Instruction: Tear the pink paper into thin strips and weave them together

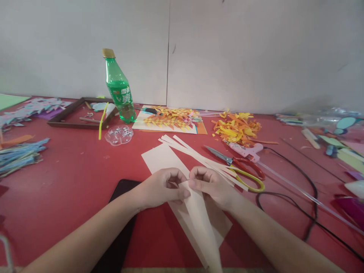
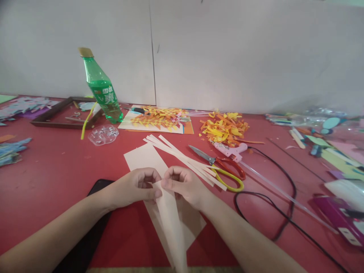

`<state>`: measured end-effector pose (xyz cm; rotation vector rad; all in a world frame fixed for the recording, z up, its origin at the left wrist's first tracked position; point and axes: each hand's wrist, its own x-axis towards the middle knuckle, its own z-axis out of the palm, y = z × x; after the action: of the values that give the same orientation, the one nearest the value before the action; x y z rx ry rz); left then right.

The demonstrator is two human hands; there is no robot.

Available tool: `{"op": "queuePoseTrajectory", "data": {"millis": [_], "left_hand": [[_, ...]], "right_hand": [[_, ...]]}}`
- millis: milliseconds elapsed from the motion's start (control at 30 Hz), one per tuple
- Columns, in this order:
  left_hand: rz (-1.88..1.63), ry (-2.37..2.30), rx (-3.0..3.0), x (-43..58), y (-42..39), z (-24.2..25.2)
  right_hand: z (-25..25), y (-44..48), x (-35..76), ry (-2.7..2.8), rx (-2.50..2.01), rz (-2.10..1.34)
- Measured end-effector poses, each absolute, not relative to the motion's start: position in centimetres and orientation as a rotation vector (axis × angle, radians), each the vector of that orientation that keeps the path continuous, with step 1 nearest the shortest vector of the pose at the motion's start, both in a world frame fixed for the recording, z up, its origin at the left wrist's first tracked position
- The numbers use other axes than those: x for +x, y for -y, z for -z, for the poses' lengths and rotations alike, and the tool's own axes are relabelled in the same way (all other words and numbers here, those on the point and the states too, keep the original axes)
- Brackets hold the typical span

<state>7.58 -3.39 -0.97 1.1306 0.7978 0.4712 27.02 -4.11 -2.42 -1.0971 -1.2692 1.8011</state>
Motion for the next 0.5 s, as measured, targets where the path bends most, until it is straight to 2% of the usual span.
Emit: {"op": "queuePoseTrajectory", "data": {"millis": [500], "left_hand": [[-0.512, -0.917, 1.119, 7.90, 3.25, 0.45]], "right_hand": [[1.87, 4.32, 26.78, 1.411, -1.145, -1.690]]}}
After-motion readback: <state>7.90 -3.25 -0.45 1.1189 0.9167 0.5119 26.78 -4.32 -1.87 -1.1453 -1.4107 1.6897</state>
